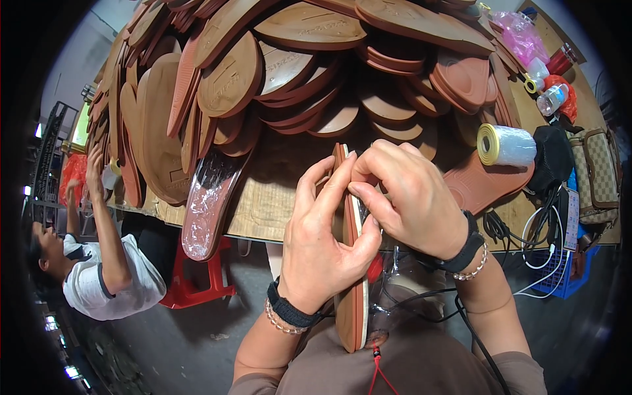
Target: The recorder is wrapping brown shoe soles in protective clear plastic film at a production workstation.
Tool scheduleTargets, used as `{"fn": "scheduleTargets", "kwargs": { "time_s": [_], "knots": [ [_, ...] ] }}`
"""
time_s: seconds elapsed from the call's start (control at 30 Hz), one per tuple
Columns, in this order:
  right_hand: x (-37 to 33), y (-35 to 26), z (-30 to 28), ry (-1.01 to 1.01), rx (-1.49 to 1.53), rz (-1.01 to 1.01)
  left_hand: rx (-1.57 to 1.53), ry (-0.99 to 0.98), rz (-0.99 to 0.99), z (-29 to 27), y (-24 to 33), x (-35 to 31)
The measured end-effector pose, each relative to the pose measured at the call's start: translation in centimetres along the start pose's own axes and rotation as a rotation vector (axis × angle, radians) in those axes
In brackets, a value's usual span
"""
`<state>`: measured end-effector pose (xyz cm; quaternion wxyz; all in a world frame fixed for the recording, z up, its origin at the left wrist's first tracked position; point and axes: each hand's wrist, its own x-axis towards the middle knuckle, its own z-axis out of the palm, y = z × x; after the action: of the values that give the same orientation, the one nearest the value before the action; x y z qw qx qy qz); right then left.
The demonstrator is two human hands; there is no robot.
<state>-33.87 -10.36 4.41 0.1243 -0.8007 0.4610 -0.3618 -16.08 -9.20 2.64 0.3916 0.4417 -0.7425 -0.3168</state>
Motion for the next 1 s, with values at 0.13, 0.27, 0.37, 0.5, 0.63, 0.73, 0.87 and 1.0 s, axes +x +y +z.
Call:
{"fn": "scheduleTargets", "kwargs": {
  "time_s": [0.13,0.27,0.37,0.5,0.63,0.73,0.87,1.0],
  "knots": [
    [0.4,-0.2,0.0,0.005,0.103,0.091,0.059,0.007,0.096,-0.4,0.4,0.2],
    [0.3,-0.6,0.5,0.050,0.192,0.191,-0.031,0.002,0.070,-0.6,-0.6,-0.1],
    [-0.1,-0.6,0.8,0.105,0.192,0.201,-0.065,-0.032,0.026,-1.0,-0.1,0.2],
    [-0.7,-0.6,0.2,0.165,0.213,0.223,-0.086,-0.049,-0.005,-0.9,0.3,0.5],
    [-1.3,-1.8,-1.6,0.002,0.251,0.308,-0.069,-0.057,-0.080,-1.0,0.2,0.6],
    [-1.7,-1.4,-1.4,0.026,0.347,0.332,-0.094,-0.087,-0.126,-1.1,-0.3,0.6],
    [-1.1,-0.4,-0.9,0.023,0.374,0.392,0.006,-0.114,-0.069,-1.1,-0.3,0.6],
    [-0.8,0.0,-0.7,-0.037,0.459,0.459,-0.005,-0.117,-0.106,-1.0,0.1,0.7]
  ]
}}
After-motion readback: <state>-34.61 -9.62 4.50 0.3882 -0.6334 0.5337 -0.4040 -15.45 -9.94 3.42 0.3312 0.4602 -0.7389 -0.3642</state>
